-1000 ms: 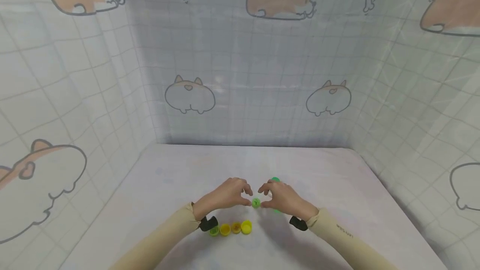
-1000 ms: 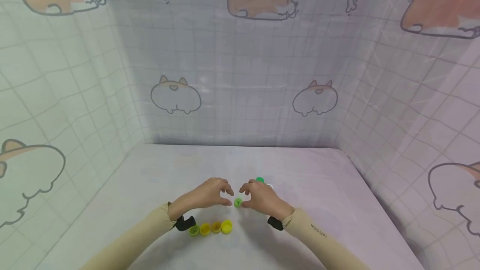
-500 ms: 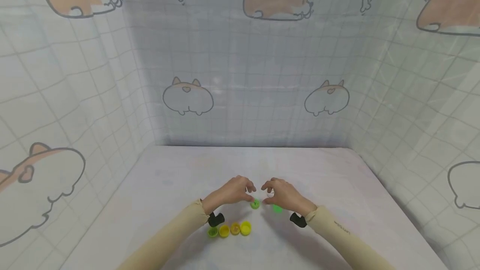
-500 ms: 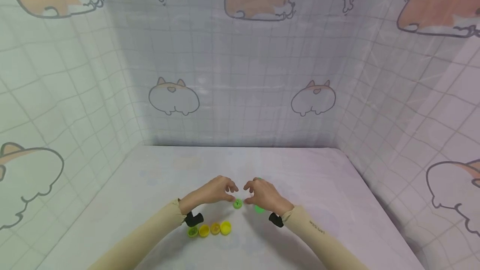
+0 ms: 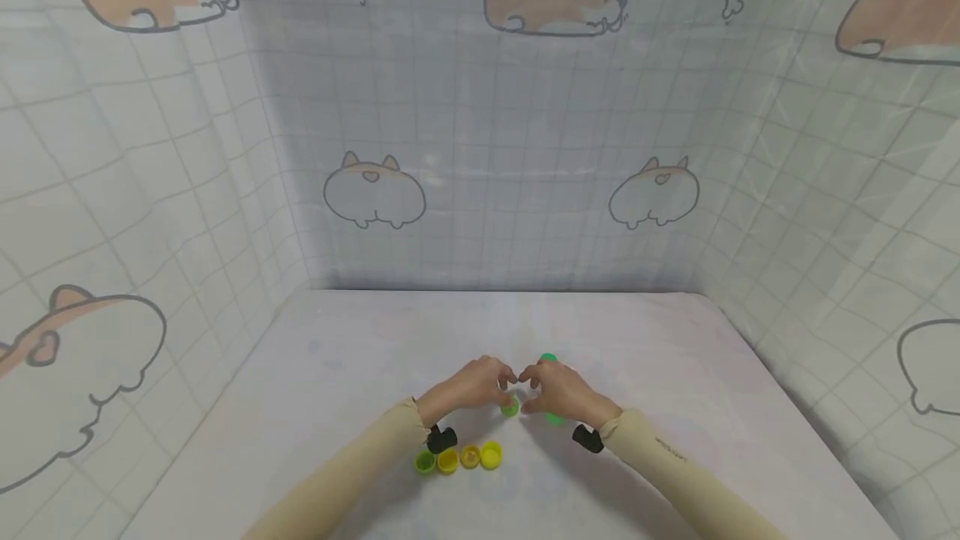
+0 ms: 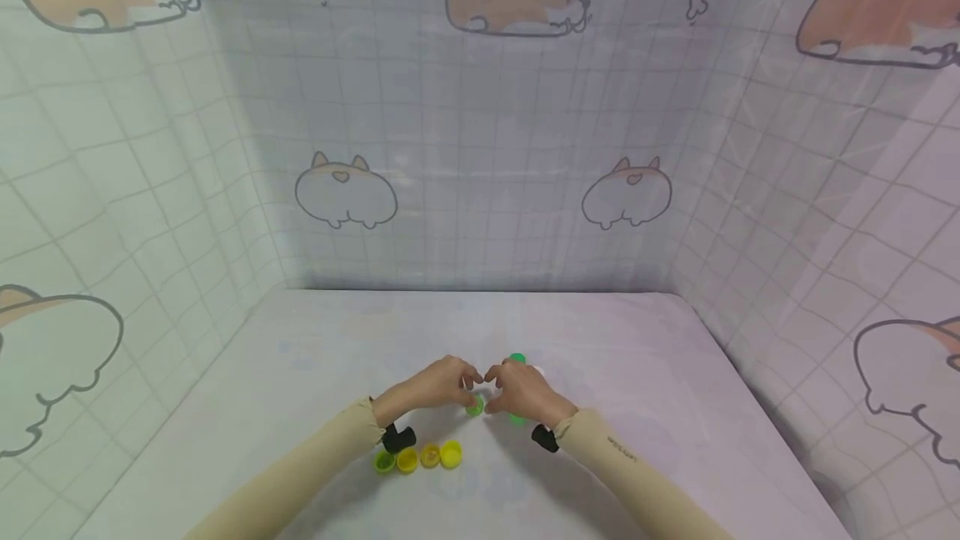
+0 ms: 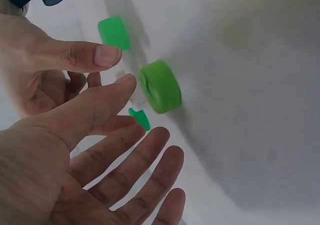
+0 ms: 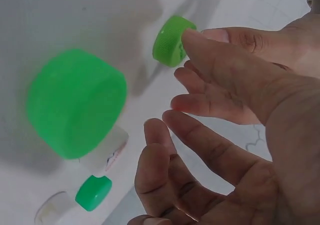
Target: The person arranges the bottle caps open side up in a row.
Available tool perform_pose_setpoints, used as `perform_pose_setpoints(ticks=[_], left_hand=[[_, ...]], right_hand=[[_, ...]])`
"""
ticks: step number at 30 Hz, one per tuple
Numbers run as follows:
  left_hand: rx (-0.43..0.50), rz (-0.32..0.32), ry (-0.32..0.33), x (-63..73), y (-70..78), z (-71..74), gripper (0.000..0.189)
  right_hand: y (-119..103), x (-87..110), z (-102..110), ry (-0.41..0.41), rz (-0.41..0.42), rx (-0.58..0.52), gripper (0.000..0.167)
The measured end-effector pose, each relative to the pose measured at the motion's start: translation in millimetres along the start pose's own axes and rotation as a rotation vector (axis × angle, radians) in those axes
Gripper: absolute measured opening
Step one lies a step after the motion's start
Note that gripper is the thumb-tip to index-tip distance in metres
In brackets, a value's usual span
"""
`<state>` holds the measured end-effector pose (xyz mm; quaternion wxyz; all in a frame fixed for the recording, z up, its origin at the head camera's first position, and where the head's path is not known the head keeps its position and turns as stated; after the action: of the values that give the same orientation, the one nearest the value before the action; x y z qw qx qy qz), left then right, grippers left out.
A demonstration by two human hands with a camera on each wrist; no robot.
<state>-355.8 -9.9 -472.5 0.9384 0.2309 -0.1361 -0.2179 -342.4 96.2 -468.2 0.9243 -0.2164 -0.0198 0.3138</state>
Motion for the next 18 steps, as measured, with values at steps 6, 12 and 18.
perform_pose_setpoints(ticks=[6,12,18], left_hand=[[-0.004,0.012,-0.015,-3.3,-2.8,-6.8,0.038],[-0.004,0.037,-0.025,-4.2,-4.1,-10.3,0.026],[-0.007,0.031,-0.029,-0.8,-5.7,-11.0,0.021]], right_hand=[[-0.4,-1.0,-5.0,0.001,0.027,0.018,0.044],[-0.4,-2.5,-13.9,-0.010,0.038,-0.018,0.036],[-4.2,-2.7,-17.9,0.000,0.027,-0.034,0.027]])
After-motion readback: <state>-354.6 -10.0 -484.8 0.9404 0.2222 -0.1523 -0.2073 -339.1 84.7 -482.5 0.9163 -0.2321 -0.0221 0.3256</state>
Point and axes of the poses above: each hand's wrist, its own x-axis away from the middle knuckle, its own z-axis out of the back of the hand, y = z × x, the point moved 8 cm from there along -x, towards the middle knuckle, and after that the axes turned 7 degrees about z, right-handed, at the moved point
